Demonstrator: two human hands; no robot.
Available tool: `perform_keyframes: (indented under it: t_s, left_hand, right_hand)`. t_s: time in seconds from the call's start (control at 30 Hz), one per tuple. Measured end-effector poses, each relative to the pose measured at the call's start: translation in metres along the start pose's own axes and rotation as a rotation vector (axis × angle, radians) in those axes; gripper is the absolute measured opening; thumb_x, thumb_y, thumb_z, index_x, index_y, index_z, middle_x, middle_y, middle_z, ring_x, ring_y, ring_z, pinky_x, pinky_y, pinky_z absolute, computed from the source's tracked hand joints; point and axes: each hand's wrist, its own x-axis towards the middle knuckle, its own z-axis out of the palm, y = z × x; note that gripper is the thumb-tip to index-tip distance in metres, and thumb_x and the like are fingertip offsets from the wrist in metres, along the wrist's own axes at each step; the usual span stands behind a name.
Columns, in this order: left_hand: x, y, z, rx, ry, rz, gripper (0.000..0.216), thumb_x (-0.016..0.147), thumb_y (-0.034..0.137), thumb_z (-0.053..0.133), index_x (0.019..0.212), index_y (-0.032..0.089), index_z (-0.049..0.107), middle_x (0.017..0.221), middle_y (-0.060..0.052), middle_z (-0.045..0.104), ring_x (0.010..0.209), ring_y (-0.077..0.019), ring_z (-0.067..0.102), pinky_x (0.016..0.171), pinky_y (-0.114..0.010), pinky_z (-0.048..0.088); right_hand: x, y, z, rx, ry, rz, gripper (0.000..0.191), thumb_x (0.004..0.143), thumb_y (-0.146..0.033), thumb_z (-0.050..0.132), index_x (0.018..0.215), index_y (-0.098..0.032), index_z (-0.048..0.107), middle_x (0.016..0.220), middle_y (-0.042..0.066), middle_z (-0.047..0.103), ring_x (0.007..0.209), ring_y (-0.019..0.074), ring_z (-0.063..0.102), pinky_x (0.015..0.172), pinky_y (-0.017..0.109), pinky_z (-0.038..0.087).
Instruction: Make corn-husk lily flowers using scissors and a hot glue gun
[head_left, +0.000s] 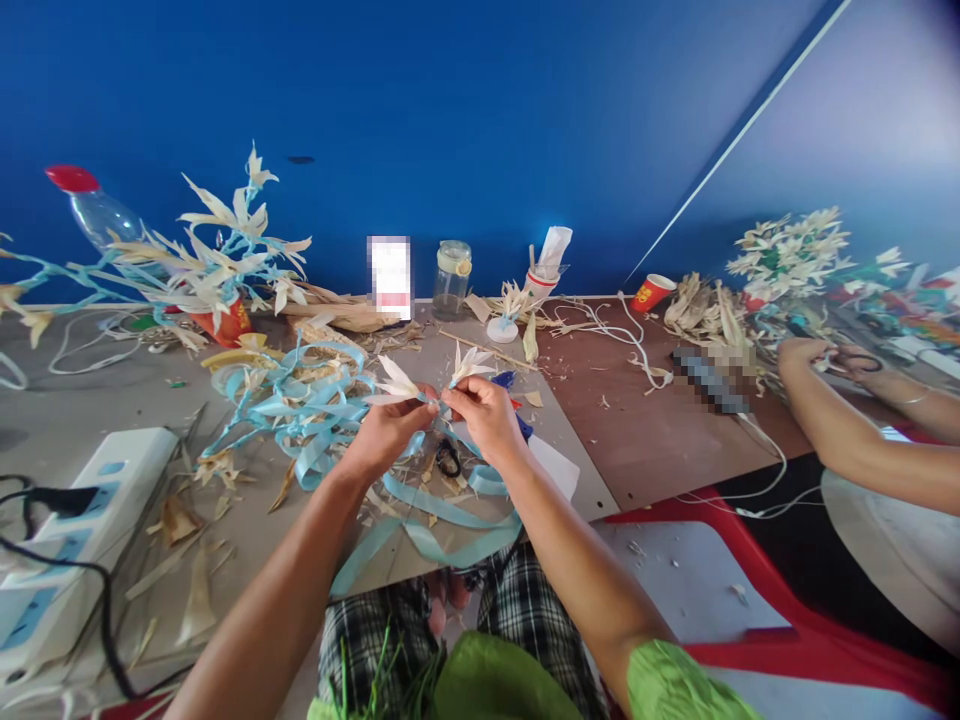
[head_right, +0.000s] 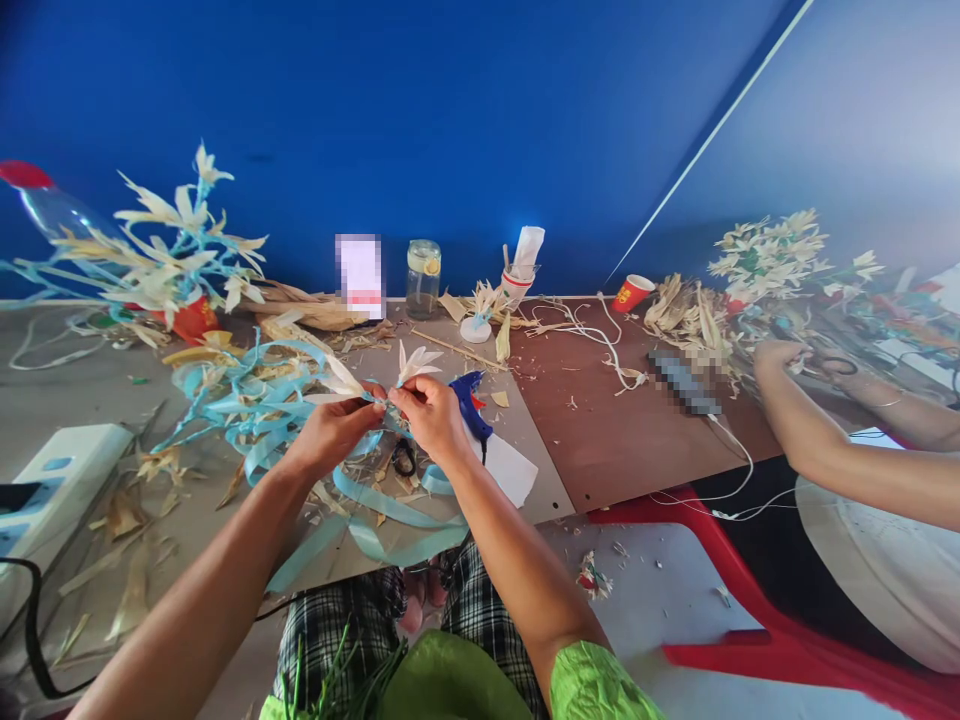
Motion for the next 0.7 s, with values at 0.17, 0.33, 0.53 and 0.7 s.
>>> perform_keyframes:
  t_s: [0.17,0.33,0.53,0.7]
  left_hand:
    - [0.002,-0.002,0.004,-0.133,-0.025,-0.013,0.022,0.069,0.033,0.068,0.076,0.012,0.066,0.064,-0.001,0.058,0.057,-0.0097,0.049,0.057,-0.023,0.04]
    - [0.004,-0.004,0.006,-0.133,-0.034,-0.046,0.025,0.068,0.035,0.068,0.078,0.012,0.067,0.065,-0.002,0.06,0.056,-0.0099,0.048,0.055,-0.023,0.038]
    - [0.005,-0.013,0.001,0.012,-0.005,-0.043,0.023,0.072,0.036,0.063,0.069,0.013,0.063,0.057,0.002,0.052,0.05,-0.0073,0.039,0.049,-0.022,0.029]
    - [0.004,-0.007,0.002,0.086,0.045,0.015,0.021,0.075,0.035,0.06,0.073,0.013,0.062,0.055,0.004,0.048,0.048,-0.007,0.035,0.047,-0.022,0.026]
  right_hand:
    - [0.001,-0.001,-0.002,-0.003,-0.033,-0.033,0.023,0.071,-0.039,0.06,0.067,-0.017,0.057,0.059,-0.002,0.051,0.054,0.0096,0.045,0.052,0.022,0.036]
    - [0.003,-0.001,-0.004,-0.029,-0.033,-0.011,0.024,0.069,-0.041,0.06,0.067,-0.017,0.057,0.055,-0.003,0.048,0.051,0.0091,0.042,0.049,0.021,0.033]
    - [0.004,0.0,-0.001,0.008,-0.018,0.034,0.023,0.066,-0.038,0.062,0.064,-0.017,0.056,0.051,-0.005,0.045,0.049,0.008,0.039,0.048,0.021,0.031]
    - [0.001,-0.008,0.0,0.154,-0.076,0.089,0.023,0.064,-0.037,0.065,0.068,-0.016,0.057,0.054,-0.005,0.05,0.051,0.0076,0.043,0.051,0.021,0.034]
